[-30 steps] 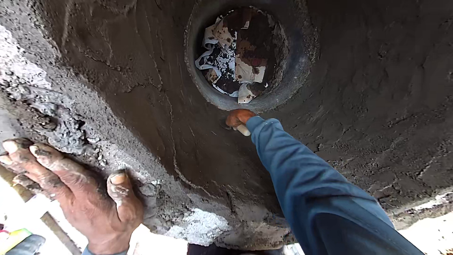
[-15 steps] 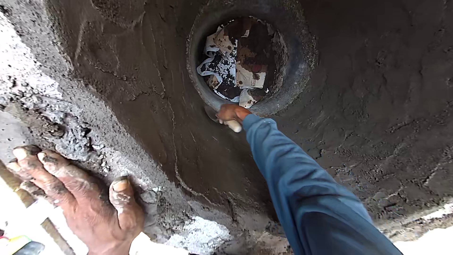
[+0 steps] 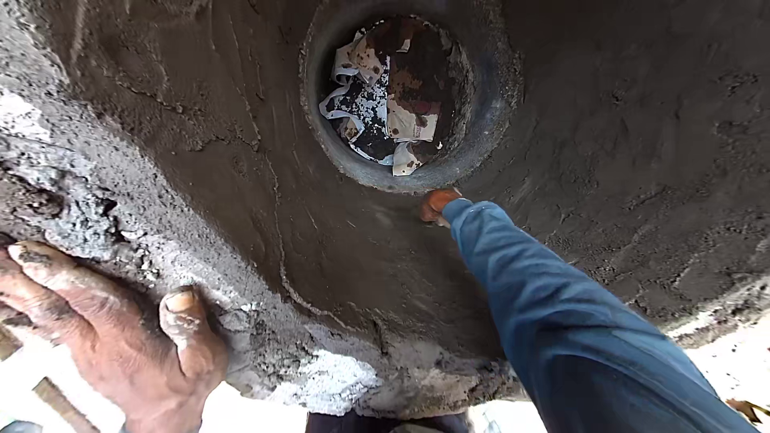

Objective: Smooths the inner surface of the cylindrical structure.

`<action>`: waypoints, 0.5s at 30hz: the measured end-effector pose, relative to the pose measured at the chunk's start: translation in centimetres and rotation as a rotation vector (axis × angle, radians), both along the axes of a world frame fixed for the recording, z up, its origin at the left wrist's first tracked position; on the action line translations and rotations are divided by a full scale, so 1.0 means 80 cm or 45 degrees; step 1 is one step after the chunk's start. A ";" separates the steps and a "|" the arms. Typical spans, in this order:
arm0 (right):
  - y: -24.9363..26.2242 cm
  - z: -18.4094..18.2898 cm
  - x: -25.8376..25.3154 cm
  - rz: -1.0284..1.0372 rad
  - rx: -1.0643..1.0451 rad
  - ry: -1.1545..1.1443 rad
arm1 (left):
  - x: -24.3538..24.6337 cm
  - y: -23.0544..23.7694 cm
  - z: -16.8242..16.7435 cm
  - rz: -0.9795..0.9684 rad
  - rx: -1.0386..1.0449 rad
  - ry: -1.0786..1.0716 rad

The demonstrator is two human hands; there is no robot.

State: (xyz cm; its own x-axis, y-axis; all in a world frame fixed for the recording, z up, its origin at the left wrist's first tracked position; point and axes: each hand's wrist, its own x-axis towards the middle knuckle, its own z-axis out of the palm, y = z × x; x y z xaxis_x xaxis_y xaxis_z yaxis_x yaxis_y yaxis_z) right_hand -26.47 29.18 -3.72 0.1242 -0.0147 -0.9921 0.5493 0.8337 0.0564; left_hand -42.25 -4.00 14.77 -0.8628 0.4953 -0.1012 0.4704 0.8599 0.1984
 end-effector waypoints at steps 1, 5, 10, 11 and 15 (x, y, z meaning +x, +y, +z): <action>0.005 0.005 0.007 0.050 0.029 -0.004 | 0.000 0.000 0.000 0.000 0.001 -0.002; 0.010 0.061 -0.015 -0.103 -0.142 0.143 | 0.005 0.000 0.001 0.028 -0.013 -0.036; -0.025 0.144 -0.037 -0.424 -0.398 0.344 | 0.005 0.004 0.003 0.025 -0.017 -0.030; -0.029 0.152 -0.039 -0.347 -0.396 0.339 | 0.004 0.005 0.004 0.025 -0.014 -0.031; -0.029 0.153 -0.024 0.050 -0.308 0.222 | 0.005 0.004 0.002 0.008 -0.028 -0.013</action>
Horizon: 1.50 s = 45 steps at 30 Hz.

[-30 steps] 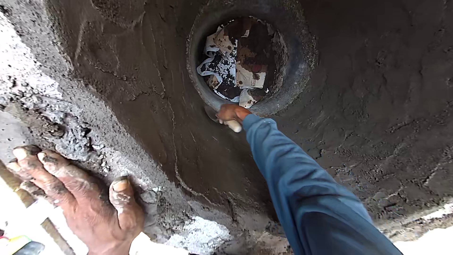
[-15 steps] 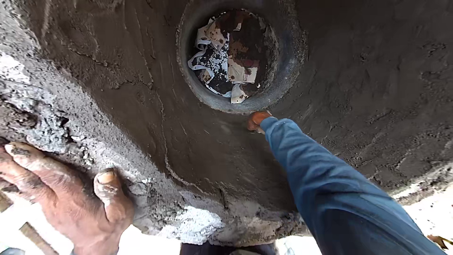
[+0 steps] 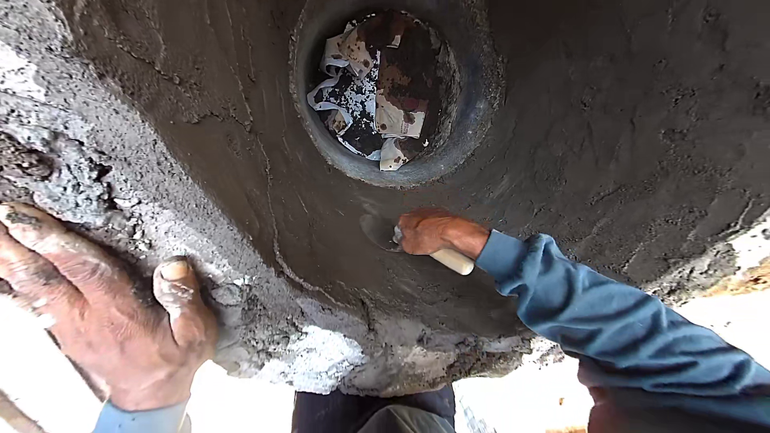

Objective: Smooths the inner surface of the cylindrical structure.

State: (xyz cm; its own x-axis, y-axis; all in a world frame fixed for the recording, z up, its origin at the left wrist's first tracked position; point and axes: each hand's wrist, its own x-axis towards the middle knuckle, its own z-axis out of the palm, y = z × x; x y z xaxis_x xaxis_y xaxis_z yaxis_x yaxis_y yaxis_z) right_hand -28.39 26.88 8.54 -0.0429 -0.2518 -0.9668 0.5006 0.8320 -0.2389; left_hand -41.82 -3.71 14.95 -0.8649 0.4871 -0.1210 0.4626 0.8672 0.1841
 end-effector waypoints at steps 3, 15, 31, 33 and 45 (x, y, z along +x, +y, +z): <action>0.012 -0.007 0.018 0.155 0.065 -0.126 | 0.001 -0.002 -0.002 0.007 -0.010 -0.006; 0.059 0.067 0.038 -0.341 0.281 0.140 | 0.004 0.001 -0.002 0.081 -0.007 -0.065; 0.000 0.096 0.016 -0.106 0.151 -0.269 | 0.004 0.008 0.002 0.069 0.033 -0.097; 0.012 0.087 0.032 -0.037 0.218 -0.381 | 0.007 0.004 0.000 0.076 0.020 -0.108; 0.033 0.081 0.017 -0.390 0.212 -0.312 | 0.013 -0.003 -0.001 0.107 -0.019 -0.167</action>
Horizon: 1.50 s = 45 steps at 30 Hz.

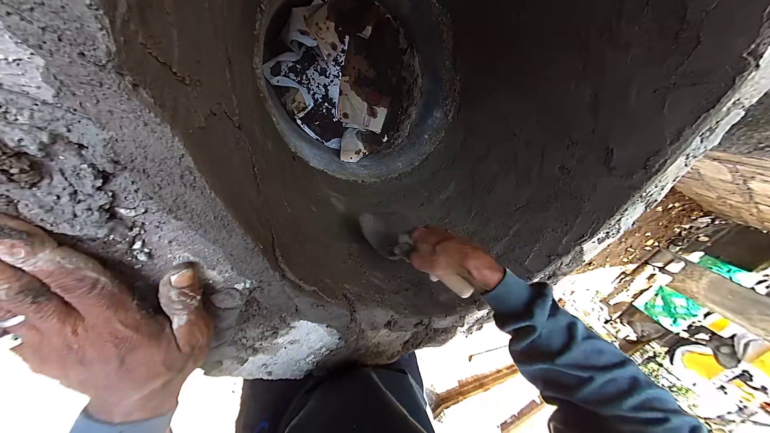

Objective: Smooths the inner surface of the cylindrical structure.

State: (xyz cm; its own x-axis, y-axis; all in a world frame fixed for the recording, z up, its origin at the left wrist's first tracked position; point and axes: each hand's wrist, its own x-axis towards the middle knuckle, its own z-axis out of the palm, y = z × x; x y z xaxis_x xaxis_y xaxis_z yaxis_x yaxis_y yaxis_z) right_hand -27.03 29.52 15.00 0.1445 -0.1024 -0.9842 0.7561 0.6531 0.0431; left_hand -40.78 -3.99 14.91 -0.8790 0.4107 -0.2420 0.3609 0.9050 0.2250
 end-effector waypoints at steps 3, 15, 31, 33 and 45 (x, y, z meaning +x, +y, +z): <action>-0.025 -0.012 -0.022 -0.133 -0.162 0.031 | -0.002 0.003 0.002 0.005 0.006 -0.017; 0.032 -0.020 0.062 0.617 0.106 -0.339 | 0.006 -0.009 -0.006 0.024 0.089 -0.101; 0.017 0.022 0.030 -0.465 -0.199 -0.274 | 0.007 -0.011 -0.005 0.043 0.077 -0.149; 0.039 0.028 0.027 -0.736 -0.260 -0.220 | 0.008 -0.012 -0.006 0.050 0.079 -0.159; 0.065 -0.111 0.113 -0.107 0.201 -0.343 | 0.009 -0.019 -0.009 -0.011 0.167 -0.093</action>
